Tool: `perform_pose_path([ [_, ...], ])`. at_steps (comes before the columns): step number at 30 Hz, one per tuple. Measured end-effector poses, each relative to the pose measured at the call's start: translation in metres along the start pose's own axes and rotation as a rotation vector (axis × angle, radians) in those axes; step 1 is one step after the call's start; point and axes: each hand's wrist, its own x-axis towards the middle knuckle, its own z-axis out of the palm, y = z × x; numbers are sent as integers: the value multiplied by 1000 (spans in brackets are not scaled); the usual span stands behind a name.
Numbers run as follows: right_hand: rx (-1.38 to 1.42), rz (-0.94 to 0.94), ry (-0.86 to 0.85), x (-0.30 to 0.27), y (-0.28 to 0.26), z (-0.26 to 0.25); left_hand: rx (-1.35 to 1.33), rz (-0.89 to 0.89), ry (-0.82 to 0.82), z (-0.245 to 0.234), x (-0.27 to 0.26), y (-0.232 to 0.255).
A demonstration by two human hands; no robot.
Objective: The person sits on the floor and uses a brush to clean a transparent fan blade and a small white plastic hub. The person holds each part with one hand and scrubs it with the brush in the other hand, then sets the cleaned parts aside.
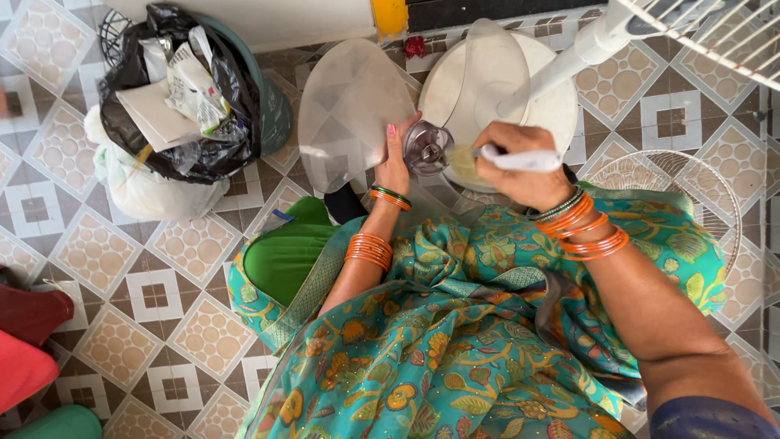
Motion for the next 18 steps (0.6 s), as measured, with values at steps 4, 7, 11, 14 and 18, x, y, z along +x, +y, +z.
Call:
perform_pose_path([
  [4,-8,-180,-106,0,-7,11,79,23,14,-1,-5,2],
  [7,-150,-130,-159,3,-8,9,69,20,18,1,-4,9],
  [11,-110,-7,-70,4,-9,3,75,10,-7,2,-7,15],
  [14,20,-107,-47,1,-7,9,121,11,2,3,-8,15],
  [18,-133,-133,-141,1,-6,14,138,34,1,6,-11,19],
])
